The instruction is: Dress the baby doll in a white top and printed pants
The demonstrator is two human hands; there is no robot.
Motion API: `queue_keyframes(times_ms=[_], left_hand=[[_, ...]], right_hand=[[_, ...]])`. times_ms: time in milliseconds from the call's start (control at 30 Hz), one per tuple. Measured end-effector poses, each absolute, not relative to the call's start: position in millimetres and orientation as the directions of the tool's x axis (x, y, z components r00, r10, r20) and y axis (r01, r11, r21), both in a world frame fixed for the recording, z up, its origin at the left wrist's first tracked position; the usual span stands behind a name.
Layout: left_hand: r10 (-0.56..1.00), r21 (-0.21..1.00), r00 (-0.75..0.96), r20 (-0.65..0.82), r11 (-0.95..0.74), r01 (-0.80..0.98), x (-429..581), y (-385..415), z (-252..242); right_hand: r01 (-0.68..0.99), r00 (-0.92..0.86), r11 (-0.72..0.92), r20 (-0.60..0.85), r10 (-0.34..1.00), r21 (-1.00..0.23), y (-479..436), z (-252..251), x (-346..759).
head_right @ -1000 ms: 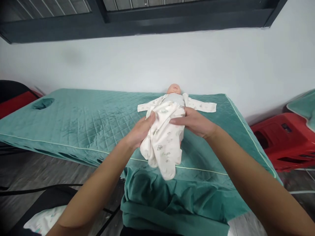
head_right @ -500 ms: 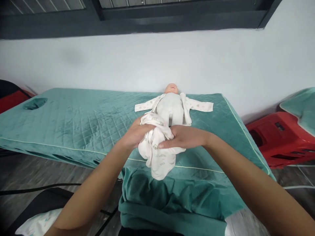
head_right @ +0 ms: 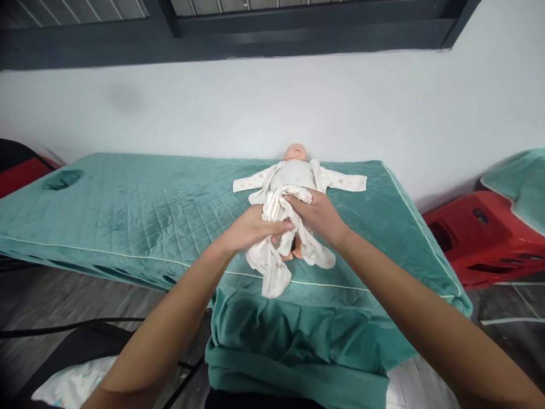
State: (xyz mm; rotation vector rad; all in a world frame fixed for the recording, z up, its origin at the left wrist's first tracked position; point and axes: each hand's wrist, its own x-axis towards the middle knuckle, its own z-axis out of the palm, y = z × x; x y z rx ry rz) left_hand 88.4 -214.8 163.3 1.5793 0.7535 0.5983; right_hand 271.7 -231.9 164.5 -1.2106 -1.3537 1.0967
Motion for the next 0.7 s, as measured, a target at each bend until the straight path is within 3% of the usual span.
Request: queue_keyframes(times_ms=[100, 200, 333, 533, 633, 700], left_hand=[[0.857, 0.995, 0.515, 0.016, -0.067, 0.080, 91.4, -212.0, 155.7], [0.924, 0.978, 0.382, 0.004, 0.076, -0.192, 93.2, -204.9, 150.8], [0.903, 0.870, 0.427, -0.053, 0.251, -0.424, 92.0, -197.3, 143.4], [0.761, 0.850, 0.642, -0.090, 0.395, -0.349, 81.5, -202.4, 129.3], [0.691, 0.909, 0.717, -0.092, 0.352, -0.222, 78.0, -205.5, 131.6], [0.730, 0.924, 0.682, -0.052, 0.293, -0.244, 77.5, -204.9, 135.0]], right_hand=[[0.002, -0.077, 0.047, 0.047, 0.996, -0.999, -233.7, 160.6, 271.0], [-0.119, -0.158, 0.001, 0.020, 0.987, -0.993, -234.4, 158.3, 271.4], [-0.160, -0.230, -0.048, -0.010, 0.973, -0.986, -233.0, 158.2, 270.5], [-0.265, -0.156, -0.006, 0.037, 0.987, -0.964, -226.2, 171.3, 267.5], [-0.274, -0.172, 0.013, 0.063, 0.983, -0.962, -224.6, 176.9, 269.1], [-0.252, -0.274, -0.035, 0.037, 0.961, -0.967, -225.8, 177.5, 271.7]])
